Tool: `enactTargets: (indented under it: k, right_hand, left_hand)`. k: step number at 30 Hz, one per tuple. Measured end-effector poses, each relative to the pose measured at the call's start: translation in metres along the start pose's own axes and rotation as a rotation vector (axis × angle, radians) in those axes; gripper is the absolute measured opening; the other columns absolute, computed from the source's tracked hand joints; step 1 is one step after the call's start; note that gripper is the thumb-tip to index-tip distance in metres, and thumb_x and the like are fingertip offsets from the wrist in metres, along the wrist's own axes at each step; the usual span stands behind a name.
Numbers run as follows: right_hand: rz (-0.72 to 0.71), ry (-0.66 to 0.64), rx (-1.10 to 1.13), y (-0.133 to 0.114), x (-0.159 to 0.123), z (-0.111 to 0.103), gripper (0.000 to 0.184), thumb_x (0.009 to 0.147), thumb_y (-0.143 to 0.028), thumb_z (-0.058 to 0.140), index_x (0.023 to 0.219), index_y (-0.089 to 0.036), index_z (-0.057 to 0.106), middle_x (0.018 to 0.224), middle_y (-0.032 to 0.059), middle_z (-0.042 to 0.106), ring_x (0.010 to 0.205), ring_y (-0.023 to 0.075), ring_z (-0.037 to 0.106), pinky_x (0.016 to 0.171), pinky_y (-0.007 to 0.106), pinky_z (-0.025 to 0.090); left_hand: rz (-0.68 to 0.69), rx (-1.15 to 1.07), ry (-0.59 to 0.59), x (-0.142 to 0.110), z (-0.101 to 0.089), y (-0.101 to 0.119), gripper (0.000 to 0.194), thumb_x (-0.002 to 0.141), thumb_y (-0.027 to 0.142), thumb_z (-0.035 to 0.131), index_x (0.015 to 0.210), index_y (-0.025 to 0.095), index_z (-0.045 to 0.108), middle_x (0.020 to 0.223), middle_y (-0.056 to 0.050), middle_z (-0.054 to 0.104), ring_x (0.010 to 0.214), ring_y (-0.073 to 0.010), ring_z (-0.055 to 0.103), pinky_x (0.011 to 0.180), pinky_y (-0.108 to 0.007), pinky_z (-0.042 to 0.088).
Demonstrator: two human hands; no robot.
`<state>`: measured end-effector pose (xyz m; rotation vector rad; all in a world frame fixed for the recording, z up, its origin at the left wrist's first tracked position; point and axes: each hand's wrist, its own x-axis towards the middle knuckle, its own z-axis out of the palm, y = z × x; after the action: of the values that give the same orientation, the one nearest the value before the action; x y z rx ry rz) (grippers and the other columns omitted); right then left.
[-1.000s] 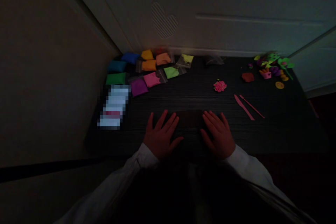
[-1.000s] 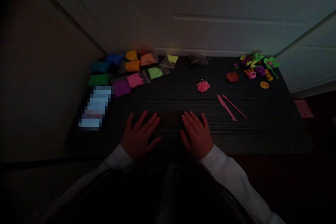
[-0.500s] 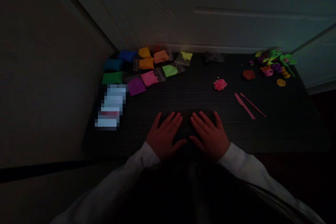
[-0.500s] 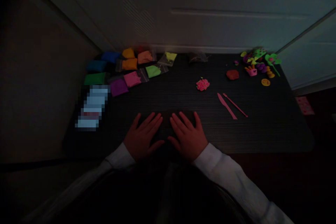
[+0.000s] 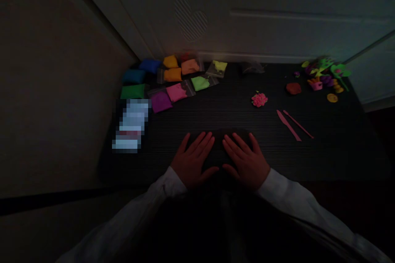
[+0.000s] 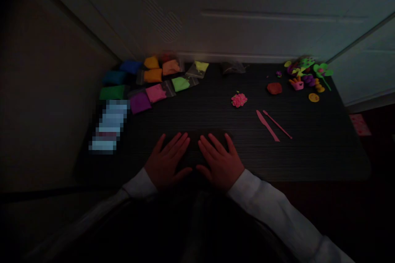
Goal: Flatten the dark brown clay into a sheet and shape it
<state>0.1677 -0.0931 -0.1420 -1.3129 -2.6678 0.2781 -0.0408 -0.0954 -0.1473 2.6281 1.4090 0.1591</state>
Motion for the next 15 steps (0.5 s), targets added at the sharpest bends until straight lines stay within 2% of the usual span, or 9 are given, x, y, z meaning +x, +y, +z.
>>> enactTargets:
  k: [8, 12, 15]
  right_hand:
    - [0.032, -0.068, -0.013, -0.0007, 0.0015, -0.0007, 0.055, 0.087, -0.047, 0.029, 0.133, -0.018, 0.029, 0.140, 0.0015, 0.030, 0.130, 0.0219, 0.024, 0.106, 0.053, 0.009]
    - [0.041, -0.083, -0.031, -0.0019, 0.0013, -0.0009, 0.055, 0.087, -0.049, 0.027, 0.134, -0.019, 0.028, 0.141, -0.0004, 0.028, 0.130, 0.0202, 0.023, 0.107, 0.052, 0.007]
    - [0.047, -0.075, -0.047, -0.0022, 0.0012, -0.0007, 0.060, 0.086, -0.051, 0.026, 0.135, -0.015, 0.025, 0.143, 0.0020, 0.022, 0.131, 0.0208, 0.020, 0.107, 0.051, 0.007]
  left_hand:
    - [0.023, -0.028, -0.064, 0.0019, -0.0022, -0.0016, 0.068, 0.080, 0.058, 0.030, 0.135, 0.017, 0.024, 0.141, -0.005, 0.028, 0.130, -0.0216, 0.024, 0.109, -0.045, 0.006]
    - [0.021, -0.026, -0.051, 0.0012, -0.0016, -0.0025, 0.070, 0.080, 0.059, 0.030, 0.135, 0.017, 0.025, 0.141, -0.007, 0.028, 0.130, -0.0231, 0.025, 0.108, -0.046, 0.005]
    - [0.030, -0.018, -0.031, 0.0016, -0.0012, -0.0012, 0.072, 0.080, 0.060, 0.029, 0.136, 0.015, 0.023, 0.141, -0.008, 0.027, 0.131, -0.0234, 0.023, 0.109, -0.046, 0.003]
